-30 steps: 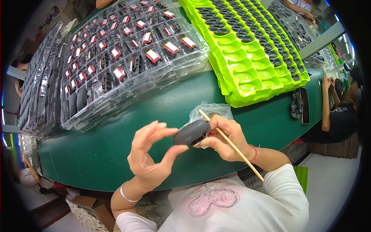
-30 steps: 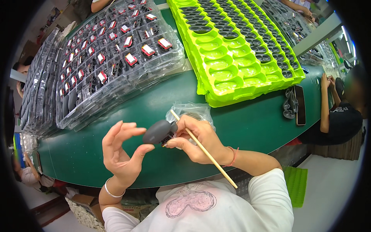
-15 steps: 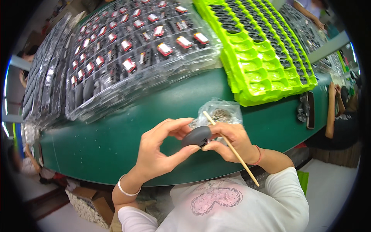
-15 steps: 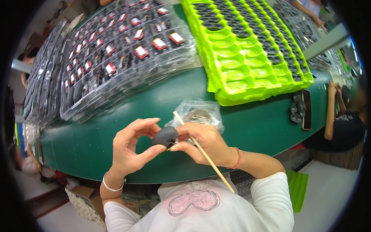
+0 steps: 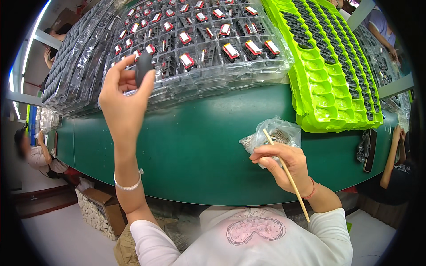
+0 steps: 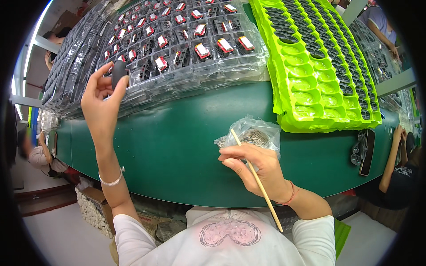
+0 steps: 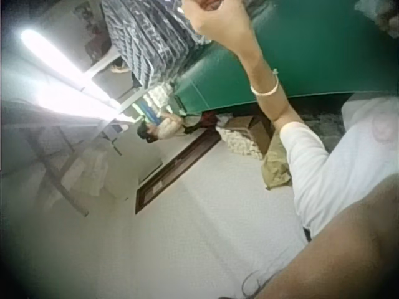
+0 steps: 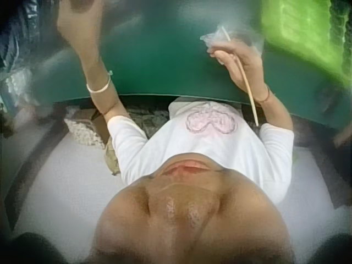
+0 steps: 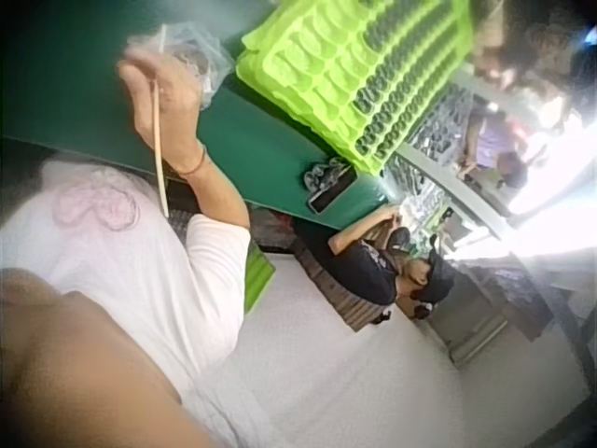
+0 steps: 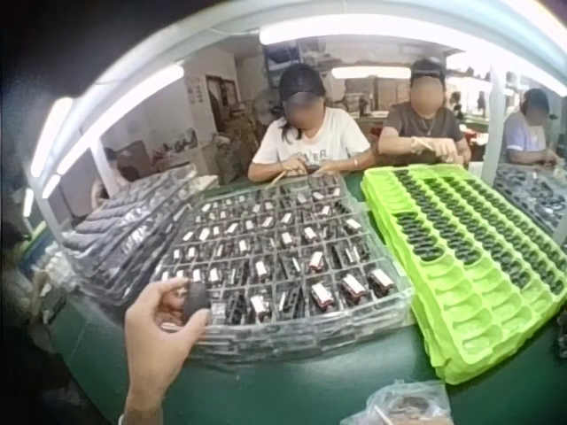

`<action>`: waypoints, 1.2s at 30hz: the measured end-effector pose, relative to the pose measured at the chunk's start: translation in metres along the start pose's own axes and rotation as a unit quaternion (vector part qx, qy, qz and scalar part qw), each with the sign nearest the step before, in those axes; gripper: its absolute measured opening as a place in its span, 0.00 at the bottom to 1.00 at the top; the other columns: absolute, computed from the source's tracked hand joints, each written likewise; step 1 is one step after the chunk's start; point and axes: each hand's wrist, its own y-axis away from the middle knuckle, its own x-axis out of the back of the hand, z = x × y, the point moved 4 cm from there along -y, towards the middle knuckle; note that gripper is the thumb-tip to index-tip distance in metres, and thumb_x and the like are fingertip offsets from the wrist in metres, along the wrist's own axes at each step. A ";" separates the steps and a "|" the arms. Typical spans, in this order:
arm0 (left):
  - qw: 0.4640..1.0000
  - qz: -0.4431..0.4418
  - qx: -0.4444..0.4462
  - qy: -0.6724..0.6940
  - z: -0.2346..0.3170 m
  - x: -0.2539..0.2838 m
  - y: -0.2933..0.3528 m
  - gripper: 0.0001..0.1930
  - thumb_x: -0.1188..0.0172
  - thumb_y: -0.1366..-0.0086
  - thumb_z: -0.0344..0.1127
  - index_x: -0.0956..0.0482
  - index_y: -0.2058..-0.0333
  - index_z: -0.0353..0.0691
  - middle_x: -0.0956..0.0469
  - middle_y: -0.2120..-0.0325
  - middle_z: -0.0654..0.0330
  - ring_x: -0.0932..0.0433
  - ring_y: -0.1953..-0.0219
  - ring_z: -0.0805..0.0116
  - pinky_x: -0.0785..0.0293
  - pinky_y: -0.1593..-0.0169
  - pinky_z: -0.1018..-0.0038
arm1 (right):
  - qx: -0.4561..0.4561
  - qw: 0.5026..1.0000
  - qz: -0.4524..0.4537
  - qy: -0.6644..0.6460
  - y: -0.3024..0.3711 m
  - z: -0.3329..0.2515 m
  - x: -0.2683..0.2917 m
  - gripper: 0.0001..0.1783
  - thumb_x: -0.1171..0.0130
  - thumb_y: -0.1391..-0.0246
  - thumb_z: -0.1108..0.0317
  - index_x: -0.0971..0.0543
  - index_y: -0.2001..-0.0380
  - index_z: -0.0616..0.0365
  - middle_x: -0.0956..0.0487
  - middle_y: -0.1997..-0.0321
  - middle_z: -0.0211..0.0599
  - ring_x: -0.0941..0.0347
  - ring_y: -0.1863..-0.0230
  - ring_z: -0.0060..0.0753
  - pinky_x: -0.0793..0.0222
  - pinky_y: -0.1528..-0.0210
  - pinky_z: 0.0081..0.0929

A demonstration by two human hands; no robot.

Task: The person uses a wooden stick to tuck wires into a charging case, then presses the lid onto the case by hand. Finally, they place the assembled unit into a green tray and pick up another case.

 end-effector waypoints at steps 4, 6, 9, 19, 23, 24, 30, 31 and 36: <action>0.994 -0.017 0.034 -0.102 -0.034 -0.017 -0.014 0.18 0.31 0.45 0.32 0.20 0.55 0.33 0.20 0.73 0.62 0.24 0.74 0.79 0.27 0.66 0.80 | 0.006 1.000 0.013 0.019 0.000 0.000 0.001 0.09 0.40 0.46 0.79 0.20 0.60 0.64 0.17 0.69 0.41 0.19 0.68 0.34 0.25 0.65 0.24; 0.986 -0.026 0.030 -0.163 -0.037 -0.019 -0.014 0.17 0.30 0.45 0.34 0.19 0.58 0.34 0.19 0.74 0.62 0.23 0.74 0.78 0.27 0.67 0.80 | 0.002 1.000 0.014 0.016 -0.001 0.000 0.001 0.09 0.40 0.46 0.79 0.20 0.60 0.64 0.17 0.69 0.41 0.19 0.69 0.33 0.25 0.65 0.24; 0.975 -0.009 0.047 -0.219 -0.038 -0.019 -0.014 0.14 0.31 0.47 0.43 0.17 0.68 0.39 0.19 0.76 0.62 0.21 0.73 0.67 0.26 0.64 0.70 | -0.005 1.000 0.014 0.013 0.000 0.001 0.001 0.09 0.40 0.46 0.80 0.20 0.60 0.64 0.17 0.69 0.41 0.19 0.69 0.33 0.25 0.65 0.24; 0.936 0.050 -0.082 -0.338 -0.038 -0.008 -0.011 0.15 0.33 0.42 0.45 0.20 0.78 0.38 0.23 0.73 0.62 0.29 0.60 0.59 0.31 0.57 0.65 | 0.000 1.000 0.009 0.007 -0.001 0.001 -0.001 0.09 0.41 0.45 0.81 0.20 0.60 0.64 0.17 0.69 0.42 0.20 0.69 0.32 0.25 0.67 0.23; 0.942 0.064 -0.094 -0.317 -0.036 -0.013 -0.014 0.16 0.32 0.43 0.44 0.21 0.79 0.38 0.25 0.69 0.59 0.32 0.58 0.56 0.33 0.54 0.63 | 0.007 1.000 0.012 0.014 -0.003 0.002 0.001 0.09 0.42 0.45 0.81 0.20 0.60 0.64 0.18 0.69 0.42 0.20 0.70 0.32 0.25 0.68 0.22; 0.941 0.081 -0.121 -0.304 -0.034 -0.014 -0.014 0.15 0.31 0.43 0.44 0.21 0.79 0.38 0.25 0.68 0.58 0.33 0.59 0.56 0.33 0.54 0.63 | 0.006 1.000 0.014 0.011 -0.003 0.003 0.002 0.09 0.42 0.45 0.81 0.20 0.60 0.64 0.18 0.69 0.42 0.20 0.70 0.31 0.25 0.68 0.22; 0.958 -0.001 -0.145 -0.246 -0.006 -0.036 -0.023 0.17 0.30 0.45 0.45 0.19 0.80 0.37 0.27 0.67 0.55 0.33 0.56 0.54 0.34 0.51 0.63 | 0.001 1.000 0.015 0.019 -0.005 -0.002 0.009 0.09 0.42 0.45 0.80 0.20 0.60 0.63 0.18 0.70 0.40 0.21 0.71 0.29 0.26 0.69 0.22; 0.956 -0.014 -0.140 -0.257 -0.007 -0.040 -0.024 0.17 0.28 0.49 0.45 0.20 0.82 0.36 0.28 0.67 0.54 0.33 0.56 0.53 0.34 0.50 0.63 | 0.000 1.000 0.013 0.018 -0.005 -0.004 0.010 0.09 0.42 0.45 0.80 0.20 0.60 0.62 0.18 0.70 0.39 0.21 0.71 0.29 0.26 0.70 0.22; 0.965 -0.077 -0.085 -0.237 -0.025 -0.041 -0.035 0.15 0.29 0.55 0.41 0.21 0.83 0.35 0.28 0.66 0.55 0.33 0.55 0.53 0.34 0.48 0.64 | -0.004 1.000 0.019 -0.005 0.002 0.000 0.006 0.08 0.41 0.43 0.77 0.20 0.60 0.63 0.18 0.70 0.38 0.20 0.71 0.29 0.26 0.67 0.22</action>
